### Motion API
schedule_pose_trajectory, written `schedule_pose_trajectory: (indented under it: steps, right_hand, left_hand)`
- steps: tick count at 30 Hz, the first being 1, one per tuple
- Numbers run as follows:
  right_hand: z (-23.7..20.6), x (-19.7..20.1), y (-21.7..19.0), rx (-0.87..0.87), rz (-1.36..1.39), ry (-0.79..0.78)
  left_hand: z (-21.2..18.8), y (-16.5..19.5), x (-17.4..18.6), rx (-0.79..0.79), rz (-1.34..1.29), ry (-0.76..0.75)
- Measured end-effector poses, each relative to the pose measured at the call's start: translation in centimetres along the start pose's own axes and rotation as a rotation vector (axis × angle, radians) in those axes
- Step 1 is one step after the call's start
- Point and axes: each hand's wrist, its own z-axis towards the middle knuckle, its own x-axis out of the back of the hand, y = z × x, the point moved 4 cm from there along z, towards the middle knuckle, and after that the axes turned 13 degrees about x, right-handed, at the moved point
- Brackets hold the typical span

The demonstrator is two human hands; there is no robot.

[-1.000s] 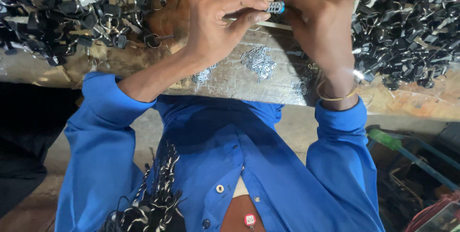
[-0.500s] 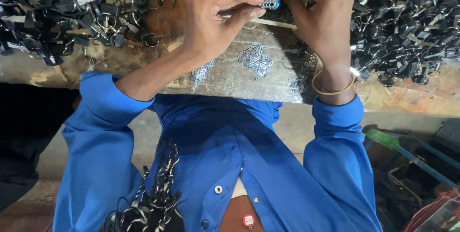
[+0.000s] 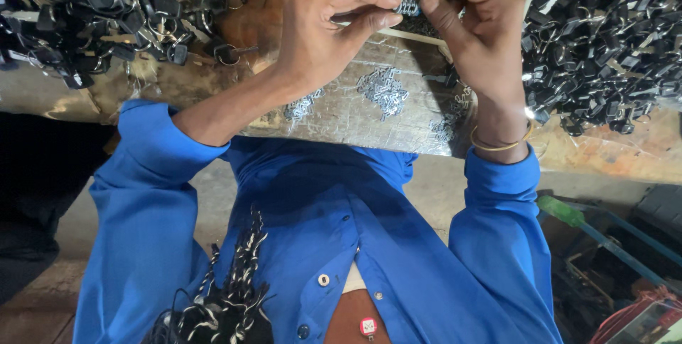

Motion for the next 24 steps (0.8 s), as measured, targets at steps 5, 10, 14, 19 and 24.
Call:
schedule_pose_trajectory:
  steps: [5,10,14,19,24]
  right_hand:
    - [0.3,-0.1,-0.5,0.067,-0.034,-0.041]
    - [0.0,0.0,0.5,-0.108,0.169,0.103]
    - [0.3,-0.6,0.0,-0.037,0.250,0.063]
    - [0.8,-0.5,-0.6,-0.052,0.071,0.039]
    - [0.8,1.6,-1.8,0.111,-0.302,0.079]
  left_hand:
    - [0.1,0.1,0.1,-0.051,0.056,0.010]
    - [0.2,-0.1,0.0,-0.043,0.016,-0.006]
    - [0.2,0.0,0.1,-0.046,0.038,0.009]
    - [0.2,0.0,0.1,-0.056,0.067,0.022]
    - [0.1,-0.1,0.2,-0.017,-0.010,0.000]
